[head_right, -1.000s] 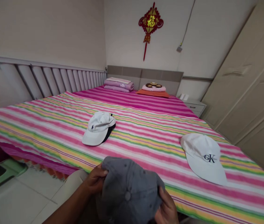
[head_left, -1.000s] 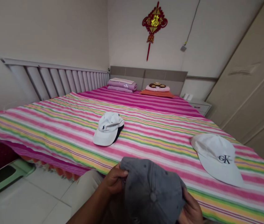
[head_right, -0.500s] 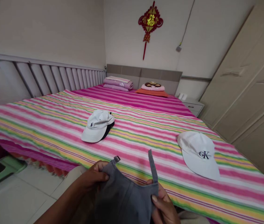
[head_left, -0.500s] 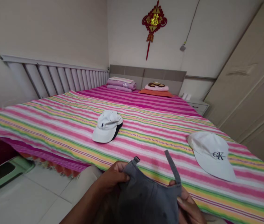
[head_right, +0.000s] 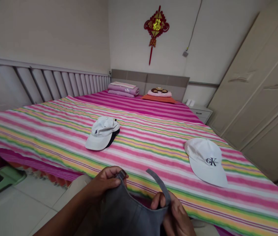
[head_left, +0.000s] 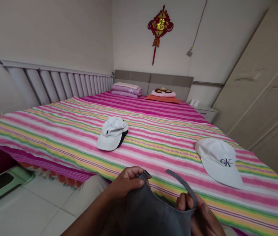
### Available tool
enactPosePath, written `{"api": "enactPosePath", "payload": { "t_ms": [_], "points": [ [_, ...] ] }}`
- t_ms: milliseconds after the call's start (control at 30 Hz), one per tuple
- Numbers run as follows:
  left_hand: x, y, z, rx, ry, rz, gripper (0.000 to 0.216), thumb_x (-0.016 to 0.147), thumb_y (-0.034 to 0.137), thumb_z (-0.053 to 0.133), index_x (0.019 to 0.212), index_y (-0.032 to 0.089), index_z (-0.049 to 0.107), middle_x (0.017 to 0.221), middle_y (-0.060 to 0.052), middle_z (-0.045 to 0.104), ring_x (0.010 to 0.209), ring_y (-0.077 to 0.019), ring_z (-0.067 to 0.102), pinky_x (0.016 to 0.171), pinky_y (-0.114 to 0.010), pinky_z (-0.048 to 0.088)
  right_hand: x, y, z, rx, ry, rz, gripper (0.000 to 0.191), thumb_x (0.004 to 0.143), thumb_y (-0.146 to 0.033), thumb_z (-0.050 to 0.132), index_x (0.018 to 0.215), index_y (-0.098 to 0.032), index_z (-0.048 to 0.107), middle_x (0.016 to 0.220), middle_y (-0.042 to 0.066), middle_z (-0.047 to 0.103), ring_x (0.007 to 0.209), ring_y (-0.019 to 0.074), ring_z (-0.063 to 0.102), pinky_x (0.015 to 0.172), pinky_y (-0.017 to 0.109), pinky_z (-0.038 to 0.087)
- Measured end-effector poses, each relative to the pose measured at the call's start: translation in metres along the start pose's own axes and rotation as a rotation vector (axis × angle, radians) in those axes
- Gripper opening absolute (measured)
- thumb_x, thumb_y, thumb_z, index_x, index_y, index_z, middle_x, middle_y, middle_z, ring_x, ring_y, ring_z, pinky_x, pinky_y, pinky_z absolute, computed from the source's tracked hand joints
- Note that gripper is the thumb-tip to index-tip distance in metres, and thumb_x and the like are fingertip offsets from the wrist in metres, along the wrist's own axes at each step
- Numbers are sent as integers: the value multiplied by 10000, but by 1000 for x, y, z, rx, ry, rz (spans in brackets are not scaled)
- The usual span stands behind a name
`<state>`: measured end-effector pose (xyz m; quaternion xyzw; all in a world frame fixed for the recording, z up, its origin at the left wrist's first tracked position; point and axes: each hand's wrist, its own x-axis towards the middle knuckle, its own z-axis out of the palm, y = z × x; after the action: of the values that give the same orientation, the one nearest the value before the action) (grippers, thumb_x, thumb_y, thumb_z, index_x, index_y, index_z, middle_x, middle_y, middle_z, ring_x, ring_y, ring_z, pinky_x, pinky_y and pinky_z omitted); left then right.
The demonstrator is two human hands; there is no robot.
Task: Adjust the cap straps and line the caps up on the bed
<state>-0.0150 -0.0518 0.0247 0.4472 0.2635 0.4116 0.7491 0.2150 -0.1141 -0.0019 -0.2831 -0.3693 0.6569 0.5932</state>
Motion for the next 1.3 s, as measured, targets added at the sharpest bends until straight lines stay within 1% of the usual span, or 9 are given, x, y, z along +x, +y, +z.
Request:
{"api": "enactPosePath", "payload": {
  "t_ms": [100, 267, 433, 500, 633, 800, 933, 1100, 1300],
  "points": [
    [2, 5, 7, -29, -5, 34, 182, 664, 291, 663, 745, 128, 655, 660, -46, 648, 502, -61, 512, 483, -161, 361, 3, -3, 0, -69, -14, -1, 251, 729, -440, 558, 653, -201, 574, 680, 53, 575, 646, 176, 498, 592, 300, 400],
    [4, 12, 8, 6, -14, 47, 176, 646, 264, 676, 757, 127, 665, 692, -54, 660, 537, -77, 549, 510, -170, 388, 8, -10, 7, -75, 33, -16, 187, 690, -331, 643, 832, -223, 587, 603, 13, 552, 603, 151, 494, 595, 289, 388],
    [6, 17, 5, 34, -50, 89, 235, 598, 256, 704, 786, 117, 673, 695, -65, 667, 584, -106, 577, 565, -199, 422, 16, -15, 19, -67, 36, -88, 241, 747, -433, 555, 789, -201, 606, 465, -13, 474, 509, 132, 478, 537, 268, 373],
    [7, 18, 5, 44, -55, 102, 236, 592, 253, 709, 779, 113, 673, 689, -65, 667, 591, -105, 576, 570, -195, 421, 19, -18, 21, -99, 73, -87, 225, 733, -416, 584, 766, -195, 613, 491, -8, 500, 502, 120, 484, 519, 251, 365],
    [8, 19, 9, 32, -27, 64, 149, 631, 235, 687, 729, 124, 662, 617, -42, 651, 508, -72, 540, 491, -165, 378, 24, -26, 23, -151, 125, -99, 228, 690, -327, 652, 881, -209, 609, 598, -7, 556, 480, 90, 472, 493, 230, 354],
    [7, 18, 13, 22, -74, 31, 155, 658, 258, 668, 702, 112, 645, 570, -26, 617, 453, -49, 481, 444, -154, 329, 25, -29, 27, -363, 54, -58, 187, 735, -367, 603, 762, -181, 609, 547, -20, 550, 390, 45, 388, 425, 199, 282],
    [6, 16, 17, 30, -116, -13, 190, 641, 285, 683, 698, 108, 645, 554, -17, 598, 463, -50, 477, 459, -158, 327, 27, -29, 38, -599, -30, -40, 203, 760, -361, 577, 747, -160, 604, 521, -22, 521, 458, 67, 411, 463, 204, 298],
    [7, 9, 20, 17, -120, -46, 218, 611, 307, 705, 687, 117, 631, 545, -7, 590, 453, -54, 477, 471, -169, 337, 33, -24, 59, -561, -81, 74, 257, 707, -415, 609, 686, -169, 537, 486, -63, 432, 376, 45, 312, 373, 188, 218],
    [8, 3, 16, 30, -162, -2, 221, 620, 283, 700, 711, 122, 578, 563, -8, 594, 470, -65, 509, 465, -161, 342, 40, -13, 68, -557, -129, 127, 302, 714, -445, 587, 665, -160, 499, 525, -33, 528, 346, 30, 282, 350, 188, 182]
  ]
}}
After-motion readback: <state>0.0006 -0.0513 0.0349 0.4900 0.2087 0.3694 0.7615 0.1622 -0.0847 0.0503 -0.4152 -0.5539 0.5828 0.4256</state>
